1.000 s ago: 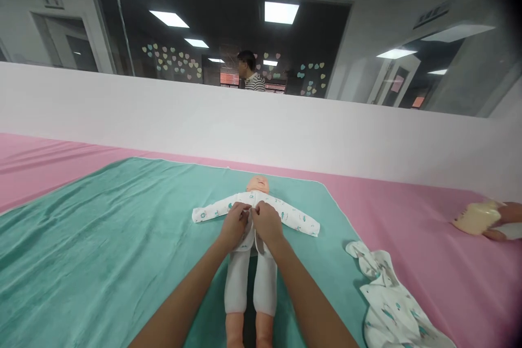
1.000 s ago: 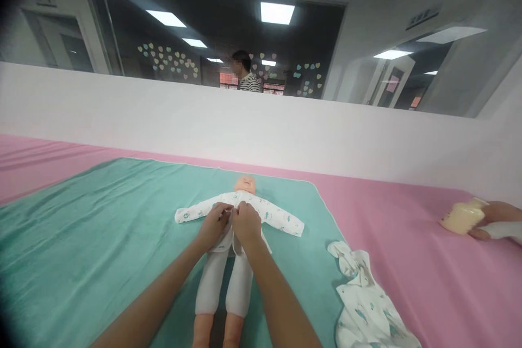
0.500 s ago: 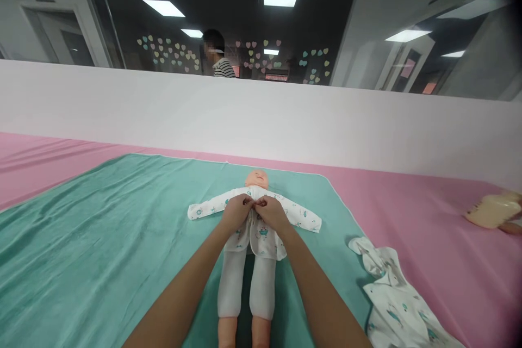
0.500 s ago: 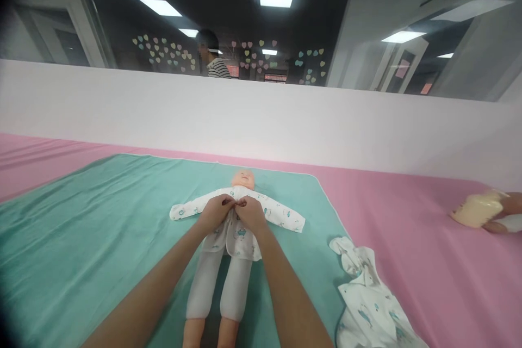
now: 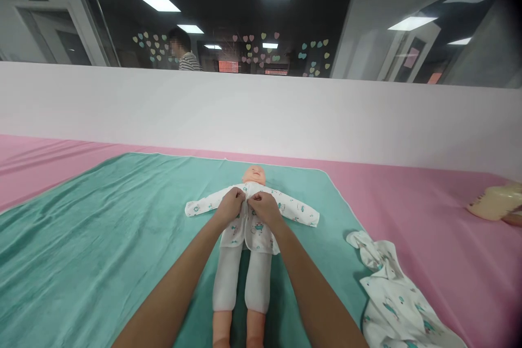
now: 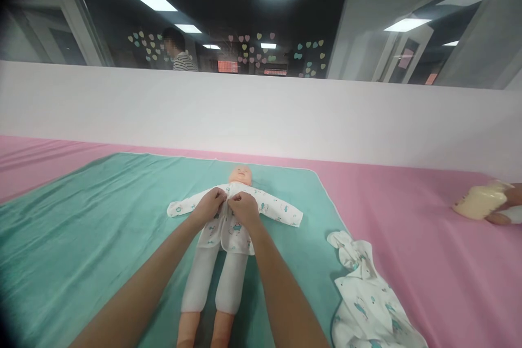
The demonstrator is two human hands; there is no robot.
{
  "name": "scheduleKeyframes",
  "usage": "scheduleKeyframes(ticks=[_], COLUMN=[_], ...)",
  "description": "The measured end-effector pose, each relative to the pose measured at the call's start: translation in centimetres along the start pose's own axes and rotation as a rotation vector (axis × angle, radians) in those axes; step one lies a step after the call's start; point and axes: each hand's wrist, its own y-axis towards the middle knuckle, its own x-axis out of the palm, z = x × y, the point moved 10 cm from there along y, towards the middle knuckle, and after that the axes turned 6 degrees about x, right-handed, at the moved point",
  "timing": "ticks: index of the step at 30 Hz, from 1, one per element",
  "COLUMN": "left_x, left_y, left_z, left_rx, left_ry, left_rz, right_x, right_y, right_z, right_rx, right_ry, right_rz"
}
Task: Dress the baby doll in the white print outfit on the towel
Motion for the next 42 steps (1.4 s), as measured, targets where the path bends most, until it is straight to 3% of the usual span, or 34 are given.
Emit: scheduleKeyframes(ticks=[12, 17, 22, 27, 32, 36, 42], left_x=[0.8, 0.7, 0.5, 0.6, 1.7, 2.0, 1.5], left_y=[-1.2, -1.3, -0.5, 0.4, 0.3, 0.2, 0.0], left_z=[1.2, 0.9, 1.0, 1.8, 0.7, -0.1, 0.4], left_rx=[-0.034, -0.038, 0.009, 0.013, -0.079, -0.118, -0.067], left_ry=[-0.124, -0.165, -0.029, 0.097, -0.087, -0.173, -0.095], left_rz=[-0.227, -0.160, -0.093, -0.154, -0.259, -0.252, -0.173], right_x=[0.6, 0.7, 0.9, 0.8, 0.8, 0.8, 0.6], right_y=[-0.2, -0.4, -0.4, -0.3, -0.3, -0.3, 0.0], right_z=[1.5, 1.3, 1.3, 1.5, 1.3, 1.3, 2.1], right_rx=[0.066, 0.062, 0.055, 0.017, 0.017, 0.051, 0.067], right_ry=[0.280, 0.353, 0.394, 0.344, 0.339, 0.377, 0.363], right_rz=[-0.221, -0.240, -0.231, -0.171, -0.182, -0.206, -0.150])
